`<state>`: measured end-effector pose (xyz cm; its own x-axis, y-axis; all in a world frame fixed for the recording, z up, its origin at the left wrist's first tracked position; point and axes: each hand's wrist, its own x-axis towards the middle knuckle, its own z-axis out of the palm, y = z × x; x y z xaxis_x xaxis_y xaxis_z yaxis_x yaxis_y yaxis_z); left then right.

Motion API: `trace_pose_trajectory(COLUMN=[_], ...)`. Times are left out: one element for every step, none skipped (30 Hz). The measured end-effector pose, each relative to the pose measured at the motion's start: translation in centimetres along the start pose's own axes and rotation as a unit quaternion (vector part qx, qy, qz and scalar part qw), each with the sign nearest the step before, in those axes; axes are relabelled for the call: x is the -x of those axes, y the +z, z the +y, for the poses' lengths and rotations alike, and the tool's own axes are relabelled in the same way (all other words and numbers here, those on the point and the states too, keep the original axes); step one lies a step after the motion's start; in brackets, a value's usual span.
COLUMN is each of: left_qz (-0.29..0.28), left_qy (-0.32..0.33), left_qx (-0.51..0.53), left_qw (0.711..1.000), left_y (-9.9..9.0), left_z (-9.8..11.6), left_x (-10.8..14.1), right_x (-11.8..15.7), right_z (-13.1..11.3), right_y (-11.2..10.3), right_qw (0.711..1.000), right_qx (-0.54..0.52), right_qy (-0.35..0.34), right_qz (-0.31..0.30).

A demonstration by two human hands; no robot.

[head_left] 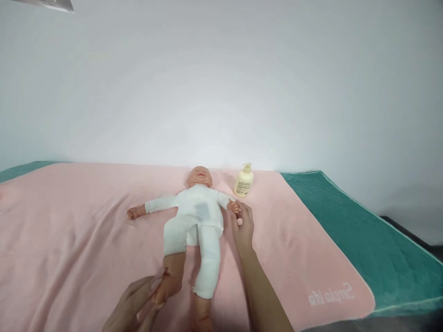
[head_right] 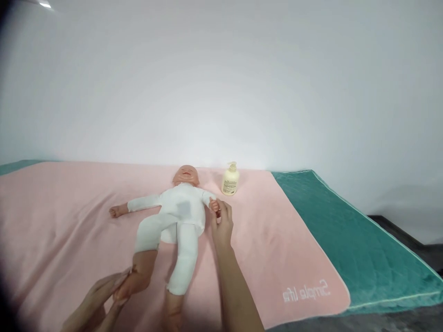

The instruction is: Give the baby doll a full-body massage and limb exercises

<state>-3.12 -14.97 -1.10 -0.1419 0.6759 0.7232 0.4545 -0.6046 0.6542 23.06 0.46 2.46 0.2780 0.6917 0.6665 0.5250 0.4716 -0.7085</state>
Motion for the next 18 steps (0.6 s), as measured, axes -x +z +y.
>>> trace_pose_trajectory(left_qz=[0.021,0.038,0.049,0.053,0.056,0.06,0.065,0.069,0.07,0.071,0.07,0.067,0.064,0.061,0.059,0.058,0.056,0.054], left_qy=[-0.015,-0.029,-0.04,-0.051,-0.065,-0.082,-0.099,-0.116,-0.133,-0.148,-0.161,-0.172,-0.18,-0.188,-0.192,-0.193,-0.19,-0.184], left_qx=[0.017,0.031,0.041,0.047,0.05,0.05,0.05,0.051,0.052,0.053,0.053,0.052,0.049,0.045,0.043,0.044,0.047,0.052], left_qw=[1.0,0.998,0.997,0.996,0.995,0.994,0.992,0.99,0.987,0.985,0.983,0.982,0.98,0.979,0.979,0.979,0.979,0.98], left_y=[0.5,1.1,1.7,2.3,2.9,3.4,3.9,4.3,4.6,4.8,5.0,5.1,5.1,5.2,5.1,5.1,5.0,4.8], left_z=[-0.1,-0.2,-0.4,-0.6,-0.8,-0.9,-1.1,-1.3,-1.4,-1.6,-1.7,-1.8,-1.8,-1.9,-1.9,-1.8,-1.7,-1.6], left_x=[-0.5,-1.1,-1.6,-2.1,-2.6,-3.1,-3.5,-3.9,-4.2,-4.4,-4.7,-4.9,-5.0,-5.1,-5.2,-5.3,-5.2,-5.1], right_x=[0.3,0.5,0.8,0.9,1.1,1.1,1.2,1.2,1.2,1.2,1.2,1.1,1.1,1.0,1.0,1.0,0.9,0.9], right_z=[-0.2,-0.3,-0.4,-0.6,-0.7,-0.8,-1.0,-1.1,-1.3,-1.4,-1.6,-1.7,-1.8,-1.8,-1.8,-1.8,-1.7,-1.5], right_y=[0.2,0.5,0.7,0.9,1.0,1.2,1.3,1.4,1.5,1.5,1.5,1.5,1.5,1.5,1.5,1.4,1.4,1.3], right_qw=[0.999,0.997,0.993,0.988,0.982,0.976,0.971,0.967,0.965,0.964,0.965,0.966,0.967,0.968,0.969,0.969,0.97,0.973], right_qx=[0.007,0.013,0.019,0.026,0.036,0.047,0.059,0.072,0.082,0.088,0.088,0.083,0.073,0.062,0.05,0.038,0.024,0.007], right_qy=[-0.036,-0.068,-0.097,-0.124,-0.146,-0.164,-0.177,-0.185,-0.187,-0.184,-0.177,-0.169,-0.16,-0.155,-0.153,-0.155,-0.157,-0.152], right_qz=[-0.021,-0.043,-0.066,-0.09,-0.113,-0.133,-0.149,-0.16,-0.167,-0.172,-0.174,-0.178,-0.182,-0.186,-0.187,-0.186,-0.182,-0.174])
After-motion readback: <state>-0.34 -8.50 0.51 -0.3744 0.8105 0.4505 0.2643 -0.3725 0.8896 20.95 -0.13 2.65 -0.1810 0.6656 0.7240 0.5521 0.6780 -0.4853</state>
